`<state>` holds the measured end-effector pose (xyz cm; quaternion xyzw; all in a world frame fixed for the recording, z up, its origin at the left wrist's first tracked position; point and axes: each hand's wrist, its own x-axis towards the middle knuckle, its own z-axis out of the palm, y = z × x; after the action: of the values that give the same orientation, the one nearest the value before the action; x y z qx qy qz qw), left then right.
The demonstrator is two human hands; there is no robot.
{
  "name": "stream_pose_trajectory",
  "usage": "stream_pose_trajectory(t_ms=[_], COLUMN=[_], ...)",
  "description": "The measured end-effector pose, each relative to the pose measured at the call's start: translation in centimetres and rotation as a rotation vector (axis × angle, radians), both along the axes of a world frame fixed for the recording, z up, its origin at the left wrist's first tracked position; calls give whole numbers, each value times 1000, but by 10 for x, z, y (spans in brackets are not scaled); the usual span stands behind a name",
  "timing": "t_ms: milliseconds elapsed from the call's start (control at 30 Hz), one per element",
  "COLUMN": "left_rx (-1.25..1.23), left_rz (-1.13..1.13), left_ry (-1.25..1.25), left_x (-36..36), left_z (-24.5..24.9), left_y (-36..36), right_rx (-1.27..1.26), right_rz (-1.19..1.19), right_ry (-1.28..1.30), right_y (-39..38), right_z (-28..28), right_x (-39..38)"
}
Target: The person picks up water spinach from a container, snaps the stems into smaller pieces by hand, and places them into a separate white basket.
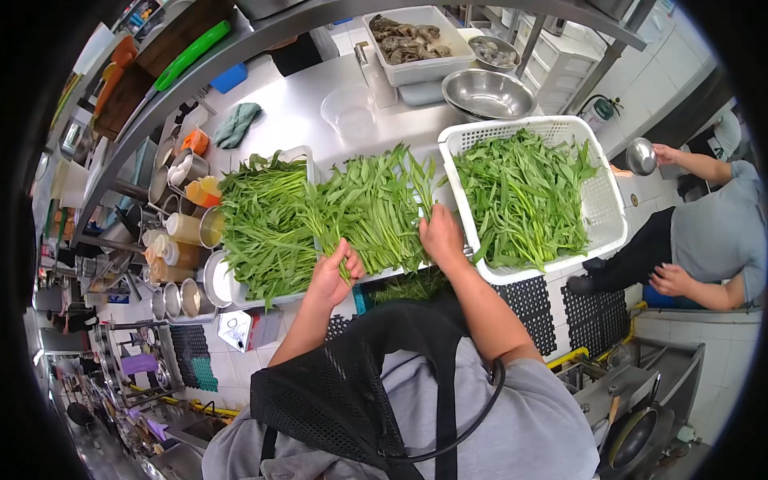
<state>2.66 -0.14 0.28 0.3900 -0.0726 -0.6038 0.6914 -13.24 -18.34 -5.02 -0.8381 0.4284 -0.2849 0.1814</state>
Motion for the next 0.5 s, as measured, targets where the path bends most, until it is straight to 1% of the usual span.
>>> stream_pose_trajectory(t_ms=[33, 67, 133, 167, 200, 233, 267, 300, 333, 400, 433, 467, 500], left_rx=[-22, -26, -16, -18, 17, 52, 52, 82, 114, 108, 104, 101, 95], left_rz=[0, 4, 42, 48, 48, 48, 52, 60, 70, 82, 85, 85, 65], left_ry=[31, 26, -6, -7, -74, -141, -142, -155, -169, -135, -185, -234, -258], left_x=[1, 2, 2, 2, 1, 0, -3, -7, -11, -16, -20, -22, -21], left_z=[-2, -1, 0, -2, -4, -7, -6, -6, -5, -6, -3, -2, -8], left_y=[0, 1, 1, 1, 1, 1, -1, -4, -7, -14, -19, -22, -26], right_rx=[17, 13, 76, -12, -12, 176, 364, 459, 461, 651, 763, 774, 781], right_rz=[-26, -22, -14, 10, 15, 13, 11, 37, 44, 120, 169, 177, 264], right_ry=[57, 52, 16, -103, -104, -253, -400, -548, -551, -741, -761, -763, -700], right_y=[-2, -3, -7, -5, -2, 3, 9, 14, 22, 41, 47, 55, 61], right_z=[-6, -5, -4, 2, 8, 13, 21, 20, 23, 37, 34, 32, 29], right_x=[1, 1, 3, 4, 4, 4, 7, 10, 12, 14, 13, 12, 11])
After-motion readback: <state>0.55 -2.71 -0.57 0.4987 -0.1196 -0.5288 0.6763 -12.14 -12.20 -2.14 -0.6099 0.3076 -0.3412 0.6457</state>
